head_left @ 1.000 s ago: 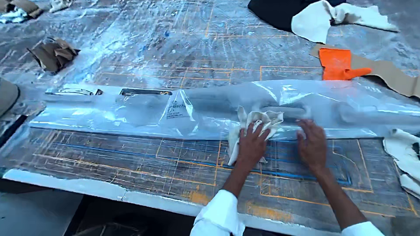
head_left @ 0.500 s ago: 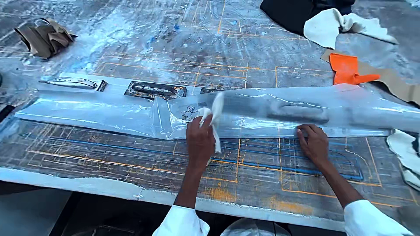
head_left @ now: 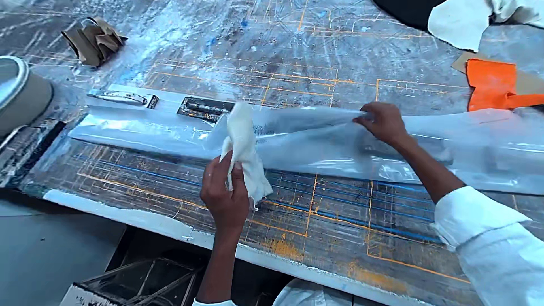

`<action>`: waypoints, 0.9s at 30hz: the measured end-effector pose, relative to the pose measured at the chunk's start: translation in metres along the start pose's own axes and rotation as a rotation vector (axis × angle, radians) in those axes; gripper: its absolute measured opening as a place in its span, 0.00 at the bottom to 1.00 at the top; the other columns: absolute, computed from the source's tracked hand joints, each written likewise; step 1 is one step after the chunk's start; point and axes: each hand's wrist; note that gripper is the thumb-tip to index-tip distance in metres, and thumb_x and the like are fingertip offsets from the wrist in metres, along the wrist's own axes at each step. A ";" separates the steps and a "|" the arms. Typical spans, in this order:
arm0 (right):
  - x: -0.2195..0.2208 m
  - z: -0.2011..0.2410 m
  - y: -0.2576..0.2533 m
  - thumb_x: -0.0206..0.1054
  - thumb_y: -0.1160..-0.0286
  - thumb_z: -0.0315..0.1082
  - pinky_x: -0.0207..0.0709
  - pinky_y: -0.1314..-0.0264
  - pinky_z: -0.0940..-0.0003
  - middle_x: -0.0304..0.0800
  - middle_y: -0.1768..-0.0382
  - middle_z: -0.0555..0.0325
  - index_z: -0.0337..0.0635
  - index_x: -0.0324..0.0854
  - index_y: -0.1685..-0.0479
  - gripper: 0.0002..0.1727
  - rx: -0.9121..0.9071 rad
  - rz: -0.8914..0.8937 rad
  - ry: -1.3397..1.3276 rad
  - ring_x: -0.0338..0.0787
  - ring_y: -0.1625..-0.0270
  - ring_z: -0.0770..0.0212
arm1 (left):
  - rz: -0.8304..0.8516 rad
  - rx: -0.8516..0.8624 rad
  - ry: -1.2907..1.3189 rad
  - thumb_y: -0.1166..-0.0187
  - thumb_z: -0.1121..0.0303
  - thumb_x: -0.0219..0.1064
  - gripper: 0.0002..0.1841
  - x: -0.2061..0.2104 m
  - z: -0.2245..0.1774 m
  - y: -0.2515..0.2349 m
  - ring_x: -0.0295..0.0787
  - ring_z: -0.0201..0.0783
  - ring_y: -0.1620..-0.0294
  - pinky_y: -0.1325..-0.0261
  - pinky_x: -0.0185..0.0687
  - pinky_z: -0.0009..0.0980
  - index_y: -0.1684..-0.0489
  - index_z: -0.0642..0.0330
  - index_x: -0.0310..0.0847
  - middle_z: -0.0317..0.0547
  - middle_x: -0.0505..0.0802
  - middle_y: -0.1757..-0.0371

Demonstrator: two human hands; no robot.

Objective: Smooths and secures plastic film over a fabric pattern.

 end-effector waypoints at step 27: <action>0.009 -0.018 -0.017 0.70 0.23 0.35 0.67 0.39 0.27 0.92 0.54 0.38 0.36 0.89 0.54 0.10 0.138 0.026 0.172 0.90 0.46 0.35 | 0.627 0.480 0.047 0.21 0.68 0.68 0.19 0.204 -0.125 0.061 0.81 0.59 0.24 0.28 0.77 0.61 0.32 0.48 0.89 0.48 0.87 0.25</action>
Point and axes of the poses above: each hand's wrist, its own y-axis away from the middle knuckle, its own x-axis out of the palm, z = x × y
